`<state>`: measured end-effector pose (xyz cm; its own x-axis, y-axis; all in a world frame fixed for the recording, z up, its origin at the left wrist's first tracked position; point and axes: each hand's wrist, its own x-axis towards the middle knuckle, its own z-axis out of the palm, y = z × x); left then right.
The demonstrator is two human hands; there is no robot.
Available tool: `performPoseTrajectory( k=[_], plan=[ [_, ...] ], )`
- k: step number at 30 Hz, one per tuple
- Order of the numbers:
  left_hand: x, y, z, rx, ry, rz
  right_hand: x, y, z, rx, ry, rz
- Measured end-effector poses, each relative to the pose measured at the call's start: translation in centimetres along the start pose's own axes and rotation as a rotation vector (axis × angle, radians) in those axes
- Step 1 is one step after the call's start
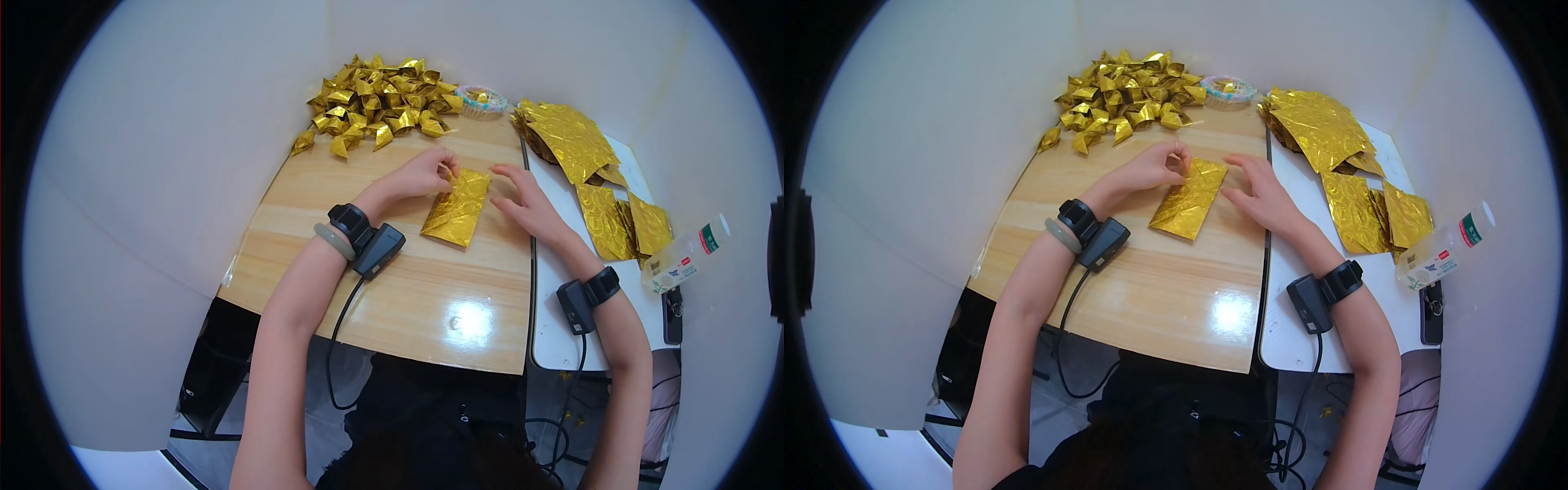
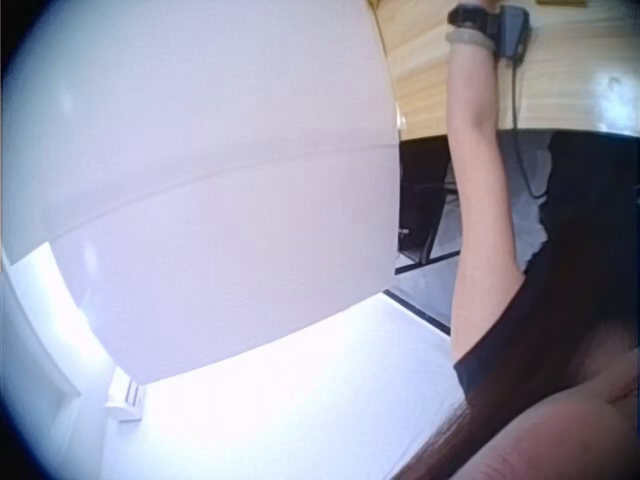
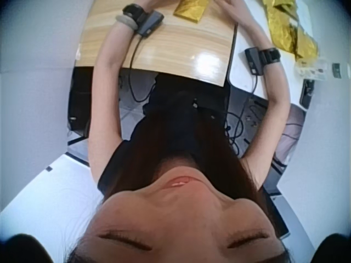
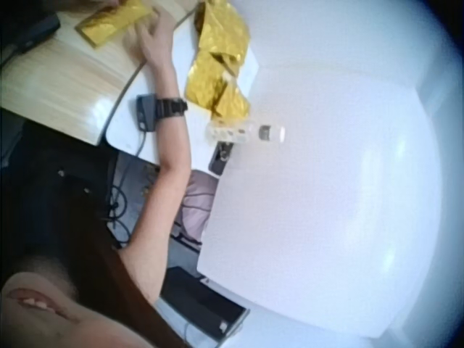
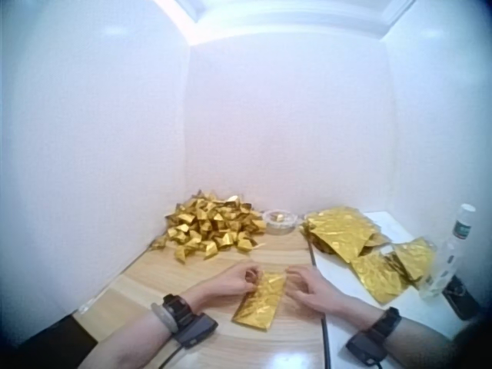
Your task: Folding square sheets of gold foil joss paper into traditional ingot shapes.
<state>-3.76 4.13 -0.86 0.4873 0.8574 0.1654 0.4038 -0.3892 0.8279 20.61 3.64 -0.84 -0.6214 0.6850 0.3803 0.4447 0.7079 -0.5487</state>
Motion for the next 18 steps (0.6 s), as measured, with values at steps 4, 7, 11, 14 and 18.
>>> performPoseTrajectory(
  k=[4,7,11,14,18],
  plan=[
    [-0.1,-0.2,-0.1,0.469,0.197,0.008,-0.1,0.6,0.4,-0.243,0.038,-0.076],
    [-0.3,0.0,-0.4,0.562,0.086,-0.032,0.0,0.1,0.3,-0.273,0.009,-0.085],
    [0.0,0.0,-0.7,0.405,-0.076,0.065,0.2,0.0,0.5,-0.18,-0.063,0.022],
    [0.1,-0.4,-0.5,0.139,-0.165,0.029,0.5,0.5,0.8,-0.036,-0.055,0.057],
    [0.2,0.1,0.5,0.332,0.002,0.08,0.8,-0.1,0.8,0.402,-0.03,0.287]
  ],
)
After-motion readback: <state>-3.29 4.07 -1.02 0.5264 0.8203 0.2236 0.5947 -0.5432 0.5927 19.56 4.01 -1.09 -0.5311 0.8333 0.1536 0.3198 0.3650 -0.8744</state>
